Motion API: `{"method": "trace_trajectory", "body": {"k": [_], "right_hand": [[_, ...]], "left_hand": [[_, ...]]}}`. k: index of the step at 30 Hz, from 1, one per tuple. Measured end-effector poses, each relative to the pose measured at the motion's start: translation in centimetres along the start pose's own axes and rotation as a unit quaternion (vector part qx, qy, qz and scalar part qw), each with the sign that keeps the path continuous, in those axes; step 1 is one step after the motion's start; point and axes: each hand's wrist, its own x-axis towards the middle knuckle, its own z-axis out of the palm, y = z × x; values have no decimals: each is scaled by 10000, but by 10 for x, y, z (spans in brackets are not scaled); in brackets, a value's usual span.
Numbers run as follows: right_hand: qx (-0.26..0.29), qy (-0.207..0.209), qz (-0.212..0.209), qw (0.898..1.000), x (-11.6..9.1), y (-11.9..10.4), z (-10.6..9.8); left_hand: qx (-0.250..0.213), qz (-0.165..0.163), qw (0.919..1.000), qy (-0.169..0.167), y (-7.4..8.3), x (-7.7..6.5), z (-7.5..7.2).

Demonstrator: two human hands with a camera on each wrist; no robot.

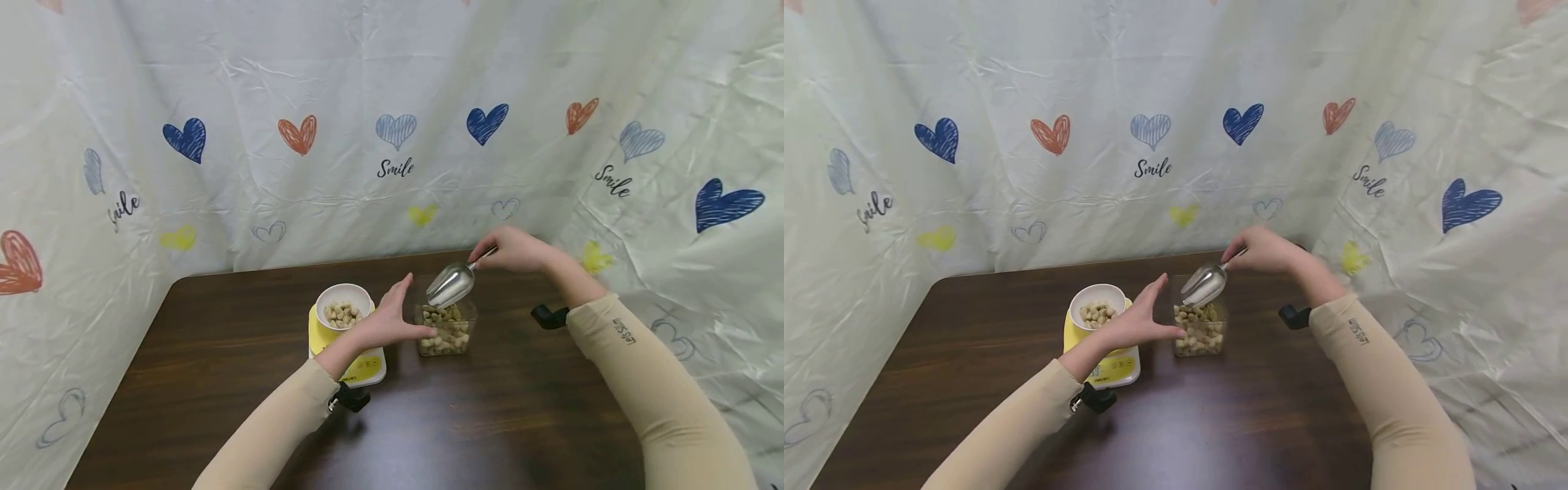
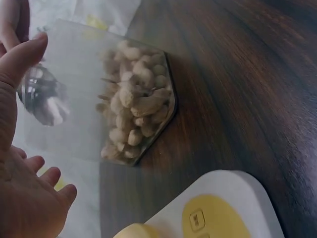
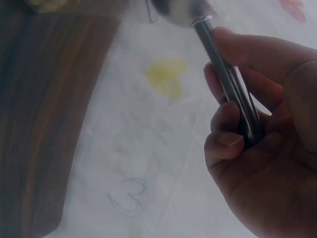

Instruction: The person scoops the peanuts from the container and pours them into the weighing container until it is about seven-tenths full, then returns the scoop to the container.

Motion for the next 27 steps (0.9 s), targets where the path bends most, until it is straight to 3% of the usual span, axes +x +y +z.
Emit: {"method": "trace_trajectory", "body": {"k": [6,18,24,27], "right_hand": [[-360,-99,47,9993,7,-8,15],[-898,-194,-450,9948,21,-12,32],[-1366,-291,-835,9867,26,-9,41],[-1365,-537,-758,9863,28,-8,47]], "left_hand": [[-124,-171,9996,-165,-1,7,2],[-180,48,9997,-127,-3,12,4],[-182,93,9998,-65,-3,14,6],[-169,104,9998,-7,-3,15,6]]}}
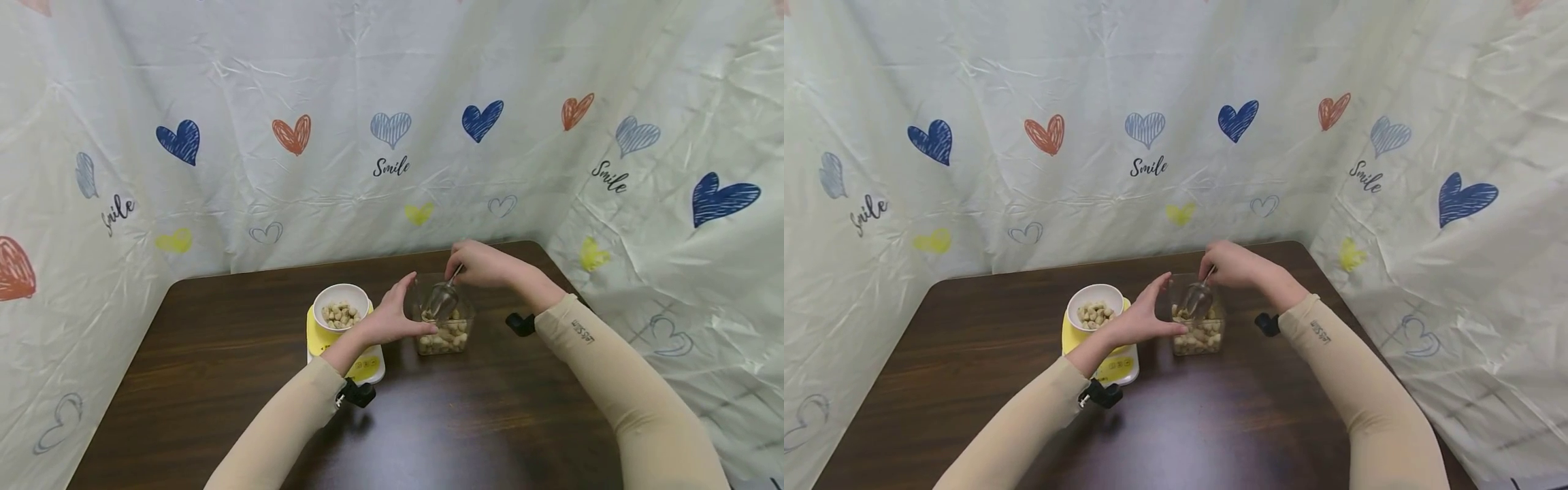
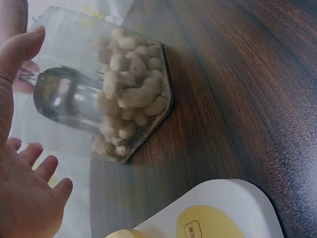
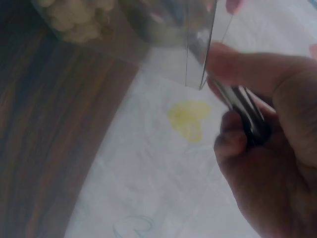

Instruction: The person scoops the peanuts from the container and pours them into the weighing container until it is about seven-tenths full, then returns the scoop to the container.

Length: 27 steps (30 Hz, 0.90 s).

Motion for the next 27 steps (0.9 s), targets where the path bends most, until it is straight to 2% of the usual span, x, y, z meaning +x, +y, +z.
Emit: {"method": "trace_trajectory", "body": {"k": [7,10,17,22,27], "right_hand": [[506,-641,246,9964,3,-4,5],[625,-723,300,9950,3,1,2],[1291,-668,610,9875,-1,13,-6],[1209,-784,435,9886,4,10,-2],[1117,-803,456,9894,7,7,-1]], "left_hand": [[91,41,9998,153,-1,2,2],[87,36,9998,183,-1,3,4],[72,34,9998,154,-3,2,6],[44,23,9999,117,-4,2,5],[48,27,9999,163,-5,2,5]]}}
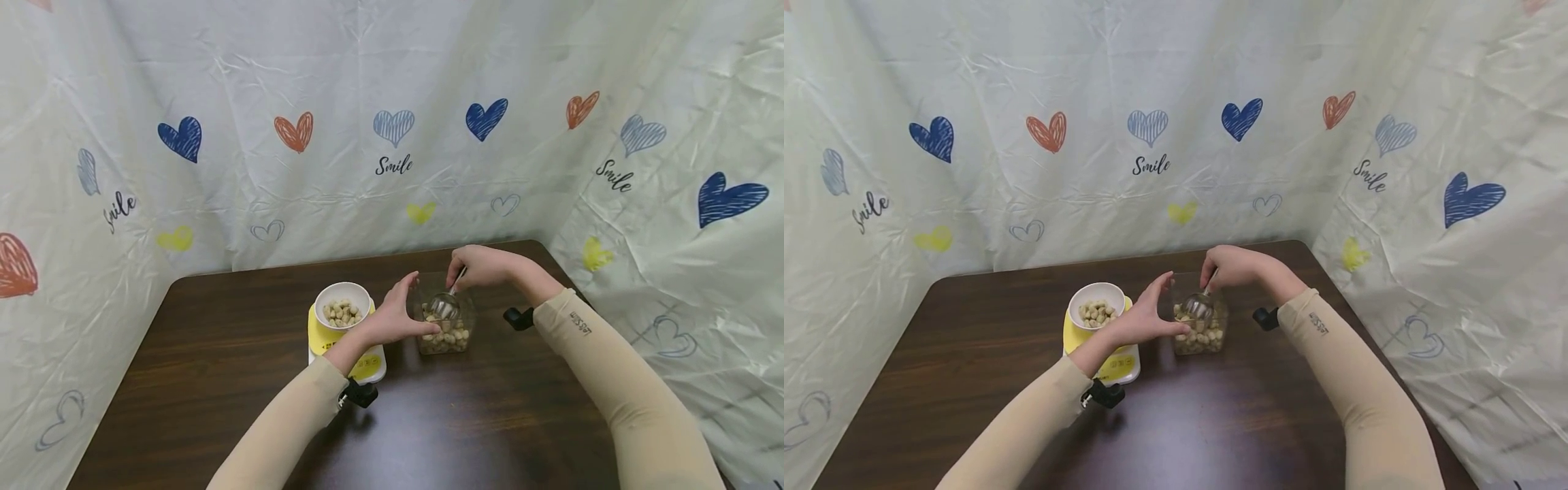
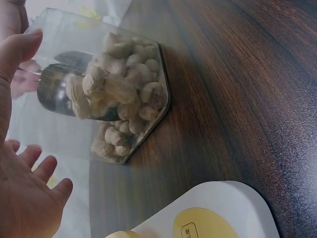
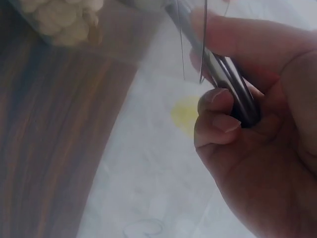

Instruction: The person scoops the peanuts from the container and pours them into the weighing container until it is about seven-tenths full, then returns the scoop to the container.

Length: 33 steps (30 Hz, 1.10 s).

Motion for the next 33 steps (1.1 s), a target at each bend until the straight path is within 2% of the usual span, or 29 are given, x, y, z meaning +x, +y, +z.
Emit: {"method": "trace_trajectory", "body": {"k": [10,15,21,33], "right_hand": [[540,-58,260,9982,-6,4,-16],[559,-220,167,9981,-3,4,-15],[570,-183,205,9980,-5,6,-15],[1194,-192,195,9925,-12,23,-25]], "left_hand": [[-16,112,9999,89,-3,0,1],[-27,82,9999,54,-2,0,0],[81,77,9999,27,1,-1,0],[-13,-30,10000,87,2,-1,1]]}}
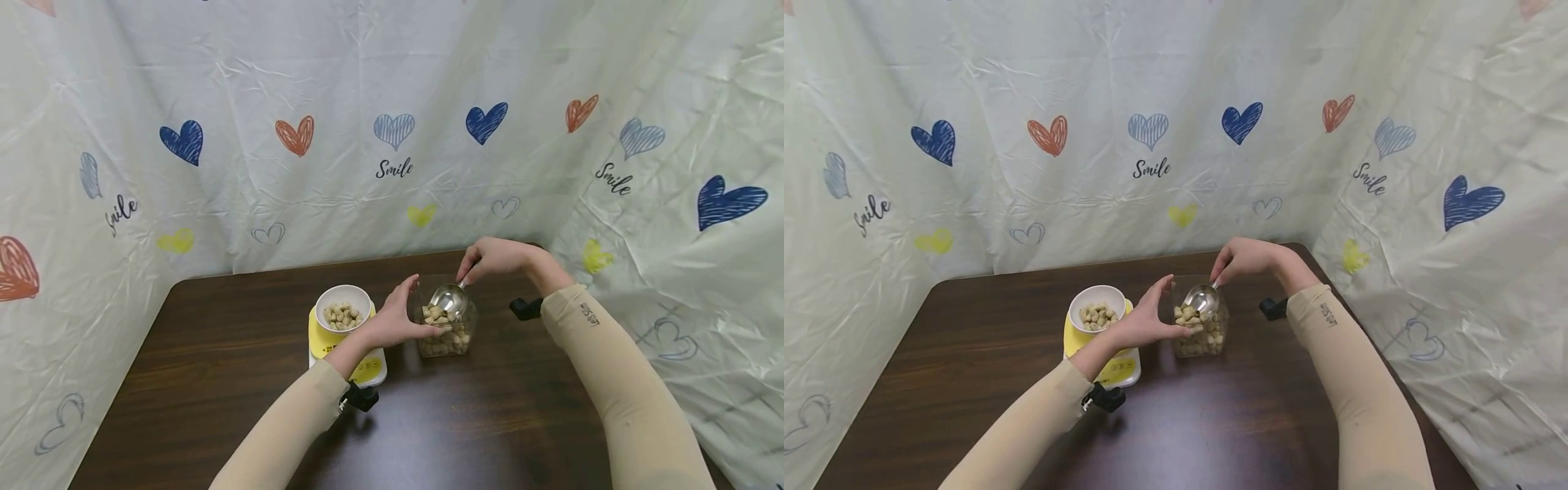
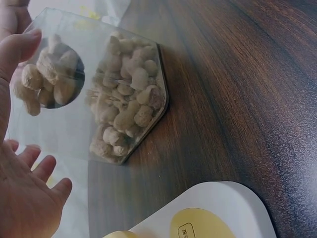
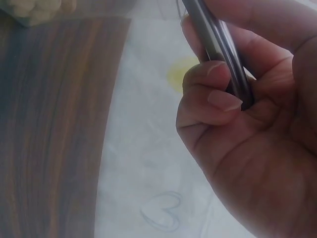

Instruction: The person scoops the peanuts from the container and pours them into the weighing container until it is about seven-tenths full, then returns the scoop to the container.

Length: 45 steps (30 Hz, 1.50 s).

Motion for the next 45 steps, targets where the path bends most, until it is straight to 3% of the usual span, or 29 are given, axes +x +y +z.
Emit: {"method": "trace_trajectory", "body": {"k": [27,45], "right_hand": [[5,-462,176,9988,20,7,-14],[-181,-413,232,9987,19,9,-17]], "left_hand": [[-43,12,10000,-40,-3,1,0],[-53,2,10000,-27,-2,1,1]]}}
